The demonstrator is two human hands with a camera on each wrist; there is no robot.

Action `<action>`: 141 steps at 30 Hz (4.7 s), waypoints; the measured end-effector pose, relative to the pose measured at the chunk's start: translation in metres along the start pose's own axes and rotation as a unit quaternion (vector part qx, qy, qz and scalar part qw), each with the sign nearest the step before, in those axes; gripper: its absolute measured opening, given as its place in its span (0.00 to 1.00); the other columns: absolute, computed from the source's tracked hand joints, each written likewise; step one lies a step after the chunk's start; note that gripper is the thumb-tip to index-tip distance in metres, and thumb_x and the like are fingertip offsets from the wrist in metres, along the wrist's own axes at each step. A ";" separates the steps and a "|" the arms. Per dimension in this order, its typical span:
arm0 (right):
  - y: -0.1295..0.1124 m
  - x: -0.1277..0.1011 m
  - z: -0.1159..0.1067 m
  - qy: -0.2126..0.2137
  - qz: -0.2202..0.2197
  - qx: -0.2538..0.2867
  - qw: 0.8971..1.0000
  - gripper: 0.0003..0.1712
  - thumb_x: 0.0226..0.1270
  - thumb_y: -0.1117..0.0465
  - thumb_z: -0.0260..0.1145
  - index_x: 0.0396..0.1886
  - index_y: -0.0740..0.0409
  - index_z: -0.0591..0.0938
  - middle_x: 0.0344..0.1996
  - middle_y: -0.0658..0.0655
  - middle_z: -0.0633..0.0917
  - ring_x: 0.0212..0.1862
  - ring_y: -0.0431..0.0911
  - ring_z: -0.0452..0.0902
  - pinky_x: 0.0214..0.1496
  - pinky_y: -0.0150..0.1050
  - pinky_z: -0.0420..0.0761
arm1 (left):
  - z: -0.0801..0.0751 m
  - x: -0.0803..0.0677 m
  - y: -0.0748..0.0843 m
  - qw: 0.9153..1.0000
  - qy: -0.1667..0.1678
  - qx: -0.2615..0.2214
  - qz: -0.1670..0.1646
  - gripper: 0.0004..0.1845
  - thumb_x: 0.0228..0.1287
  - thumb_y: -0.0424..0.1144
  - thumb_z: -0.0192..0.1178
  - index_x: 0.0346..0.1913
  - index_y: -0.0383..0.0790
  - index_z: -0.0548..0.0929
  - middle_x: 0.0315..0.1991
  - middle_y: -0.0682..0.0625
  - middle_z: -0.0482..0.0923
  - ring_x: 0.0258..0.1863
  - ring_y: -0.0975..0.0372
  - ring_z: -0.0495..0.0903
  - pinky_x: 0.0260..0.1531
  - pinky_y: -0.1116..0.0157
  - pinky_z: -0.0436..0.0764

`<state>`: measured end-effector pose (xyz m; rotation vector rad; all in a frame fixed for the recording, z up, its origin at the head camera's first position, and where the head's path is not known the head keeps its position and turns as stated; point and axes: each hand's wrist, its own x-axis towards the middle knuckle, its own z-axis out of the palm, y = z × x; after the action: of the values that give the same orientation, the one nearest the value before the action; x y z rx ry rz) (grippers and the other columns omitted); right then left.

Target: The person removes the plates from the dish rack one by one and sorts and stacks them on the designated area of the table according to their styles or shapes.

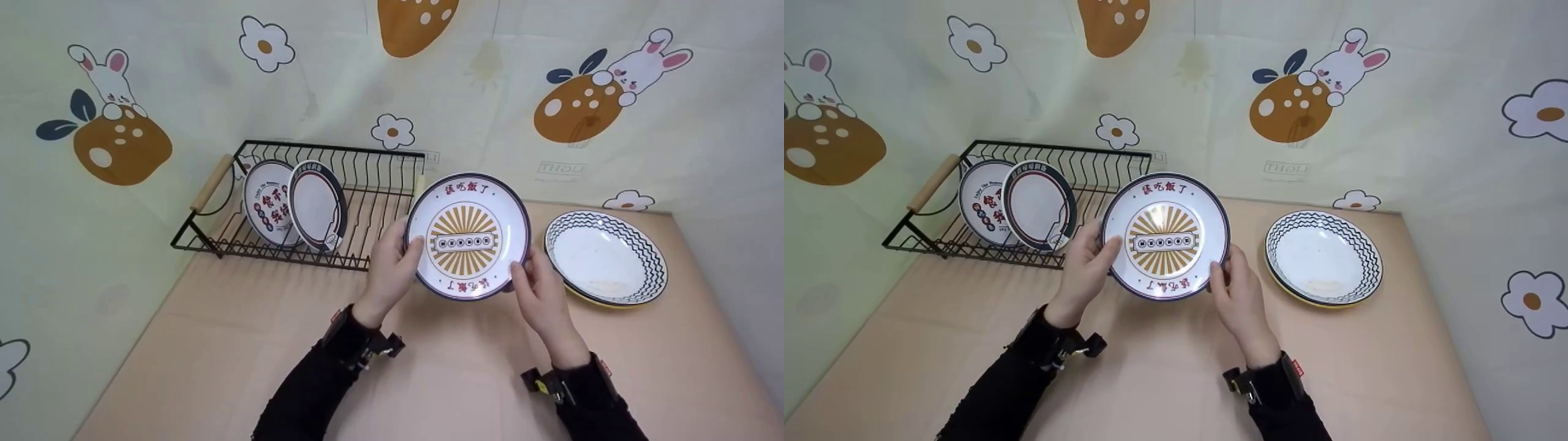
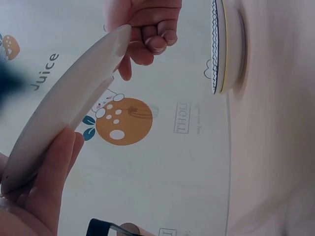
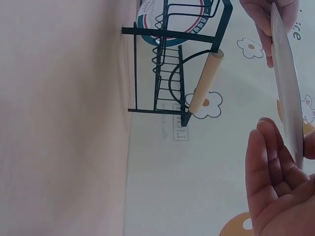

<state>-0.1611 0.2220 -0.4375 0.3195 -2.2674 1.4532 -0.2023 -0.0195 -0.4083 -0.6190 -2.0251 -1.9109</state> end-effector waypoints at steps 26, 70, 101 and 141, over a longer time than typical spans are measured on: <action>-0.017 0.001 -0.007 0.021 0.075 0.082 0.994 0.15 0.74 0.73 0.53 0.58 0.74 0.69 0.22 0.63 0.81 0.18 0.43 0.76 0.19 0.36 0.81 | 0.002 0.000 0.000 0.999 -0.041 0.020 -0.005 0.19 0.67 0.25 0.54 0.59 0.23 0.72 0.45 0.36 0.81 0.38 0.54 0.82 0.38 0.63 0.85; 0.008 0.010 -0.015 0.059 0.160 0.102 0.980 0.17 0.75 0.72 0.50 0.59 0.77 0.66 0.21 0.59 0.79 0.16 0.41 0.75 0.20 0.35 0.82 | -0.017 0.011 0.003 0.985 -0.010 0.147 0.091 0.25 0.67 0.28 0.57 0.65 0.25 0.67 0.57 0.35 0.77 0.57 0.54 0.77 0.61 0.64 0.74; 0.035 0.012 -0.014 0.031 0.222 0.066 0.972 0.18 0.76 0.69 0.49 0.58 0.78 0.66 0.20 0.56 0.79 0.18 0.41 0.76 0.21 0.39 0.83 | -0.037 0.013 -0.012 0.968 0.008 0.237 0.087 0.24 0.66 0.28 0.58 0.63 0.26 0.69 0.57 0.36 0.77 0.57 0.51 0.77 0.61 0.58 0.73; 0.056 0.037 -0.019 -0.067 0.258 0.002 0.964 0.20 0.76 0.68 0.47 0.59 0.81 0.64 0.20 0.54 0.79 0.20 0.40 0.77 0.24 0.40 0.84 | -0.104 0.028 -0.024 0.914 0.072 0.388 0.097 0.25 0.65 0.30 0.59 0.62 0.22 0.69 0.56 0.31 0.76 0.56 0.43 0.76 0.61 0.51 0.72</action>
<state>-0.2126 0.2639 -0.4582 -0.1991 -2.5820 1.7225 -0.2468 -0.1205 -0.4071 -0.4202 -2.2712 -0.8757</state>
